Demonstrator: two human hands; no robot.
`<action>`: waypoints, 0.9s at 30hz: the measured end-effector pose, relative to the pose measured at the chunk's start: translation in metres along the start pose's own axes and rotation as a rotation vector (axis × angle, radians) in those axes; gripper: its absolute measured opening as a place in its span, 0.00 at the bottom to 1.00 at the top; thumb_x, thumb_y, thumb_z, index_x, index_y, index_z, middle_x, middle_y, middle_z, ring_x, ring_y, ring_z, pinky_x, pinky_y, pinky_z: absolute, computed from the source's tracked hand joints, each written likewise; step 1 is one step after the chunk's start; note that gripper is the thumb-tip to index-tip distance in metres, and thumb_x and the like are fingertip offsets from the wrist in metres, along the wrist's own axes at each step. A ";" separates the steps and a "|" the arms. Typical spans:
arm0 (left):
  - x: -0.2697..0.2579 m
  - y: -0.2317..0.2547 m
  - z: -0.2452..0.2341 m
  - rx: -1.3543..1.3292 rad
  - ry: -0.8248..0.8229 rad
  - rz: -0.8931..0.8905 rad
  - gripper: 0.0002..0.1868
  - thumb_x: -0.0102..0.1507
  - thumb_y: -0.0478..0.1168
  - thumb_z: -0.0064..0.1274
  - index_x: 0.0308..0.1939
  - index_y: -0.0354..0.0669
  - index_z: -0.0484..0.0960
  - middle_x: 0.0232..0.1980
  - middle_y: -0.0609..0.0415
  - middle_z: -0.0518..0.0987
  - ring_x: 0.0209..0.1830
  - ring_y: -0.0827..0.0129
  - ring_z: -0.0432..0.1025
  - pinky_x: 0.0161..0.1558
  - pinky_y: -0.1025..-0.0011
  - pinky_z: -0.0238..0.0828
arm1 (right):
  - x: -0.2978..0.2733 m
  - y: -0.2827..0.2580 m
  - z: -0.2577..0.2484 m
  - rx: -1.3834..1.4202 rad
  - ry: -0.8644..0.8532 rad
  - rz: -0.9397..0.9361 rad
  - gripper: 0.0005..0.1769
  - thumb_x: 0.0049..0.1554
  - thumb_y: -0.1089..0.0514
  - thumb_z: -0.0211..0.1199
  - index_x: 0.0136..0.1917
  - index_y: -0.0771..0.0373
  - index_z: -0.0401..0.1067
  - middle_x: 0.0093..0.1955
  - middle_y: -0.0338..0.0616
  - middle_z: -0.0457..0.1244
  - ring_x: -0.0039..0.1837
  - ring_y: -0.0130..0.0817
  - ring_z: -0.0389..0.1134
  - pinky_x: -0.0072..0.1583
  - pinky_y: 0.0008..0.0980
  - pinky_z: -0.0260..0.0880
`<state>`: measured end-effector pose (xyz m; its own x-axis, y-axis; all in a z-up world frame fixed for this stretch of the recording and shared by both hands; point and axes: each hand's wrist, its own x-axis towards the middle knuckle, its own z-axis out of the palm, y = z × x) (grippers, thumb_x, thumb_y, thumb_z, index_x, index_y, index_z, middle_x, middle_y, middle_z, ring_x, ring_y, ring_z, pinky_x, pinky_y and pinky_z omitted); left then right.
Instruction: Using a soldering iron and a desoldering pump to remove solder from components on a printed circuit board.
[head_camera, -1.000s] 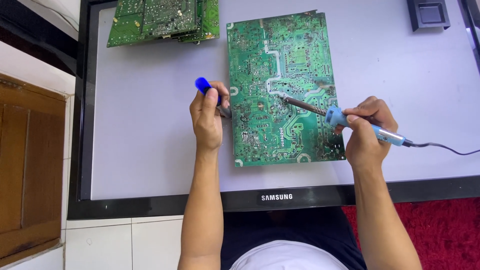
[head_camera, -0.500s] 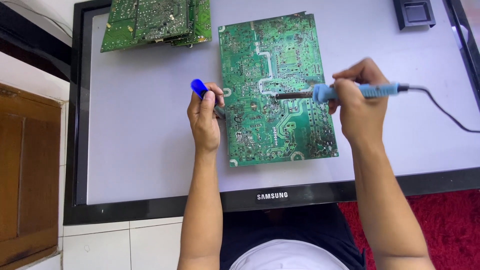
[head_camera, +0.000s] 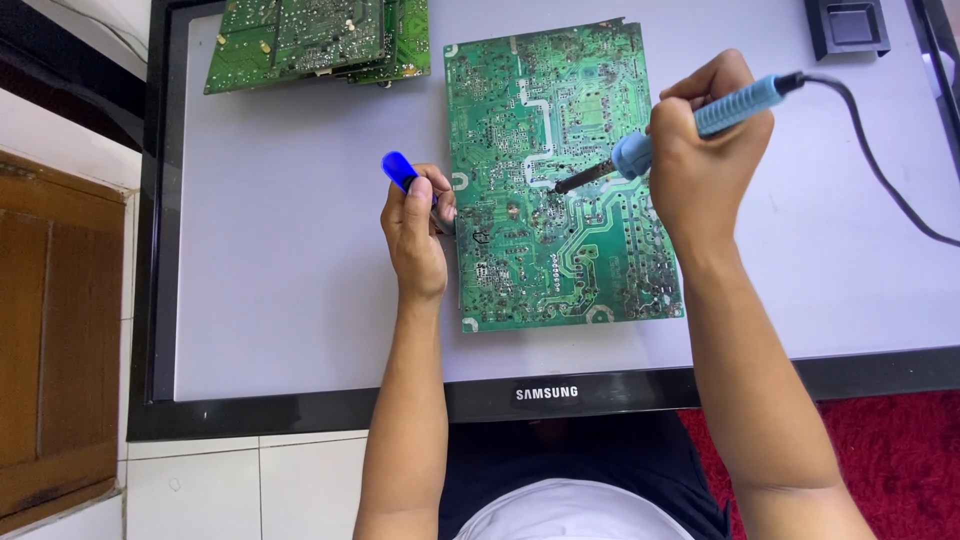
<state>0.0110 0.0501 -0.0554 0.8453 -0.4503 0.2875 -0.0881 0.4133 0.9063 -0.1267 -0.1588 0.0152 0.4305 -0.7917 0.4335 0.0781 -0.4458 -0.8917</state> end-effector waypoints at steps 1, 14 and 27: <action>-0.001 0.000 0.000 0.001 -0.001 -0.001 0.15 0.73 0.50 0.43 0.42 0.45 0.76 0.32 0.59 0.67 0.31 0.74 0.61 0.40 0.73 0.59 | 0.003 0.002 0.002 0.000 0.000 0.001 0.05 0.56 0.68 0.51 0.40 0.60 0.61 0.36 0.39 0.55 0.39 0.26 0.53 0.41 0.30 0.52; -0.004 -0.003 -0.001 0.000 0.024 0.001 0.15 0.73 0.51 0.43 0.41 0.45 0.75 0.30 0.58 0.67 0.31 0.73 0.61 0.39 0.73 0.59 | 0.003 0.057 -0.009 0.106 0.346 0.137 0.11 0.53 0.69 0.50 0.36 0.56 0.53 0.32 0.35 0.46 0.36 0.25 0.47 0.37 0.30 0.50; -0.005 -0.005 -0.005 0.009 0.037 0.030 0.16 0.74 0.52 0.41 0.41 0.46 0.73 0.30 0.59 0.67 0.31 0.73 0.61 0.39 0.74 0.59 | -0.001 0.059 -0.014 0.305 0.443 0.466 0.08 0.55 0.63 0.56 0.37 0.56 0.58 0.29 0.38 0.51 0.27 0.27 0.50 0.27 0.27 0.38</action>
<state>0.0096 0.0542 -0.0624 0.8610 -0.4082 0.3033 -0.1186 0.4188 0.9003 -0.1354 -0.1907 -0.0363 0.0796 -0.9957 -0.0479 0.2506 0.0665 -0.9658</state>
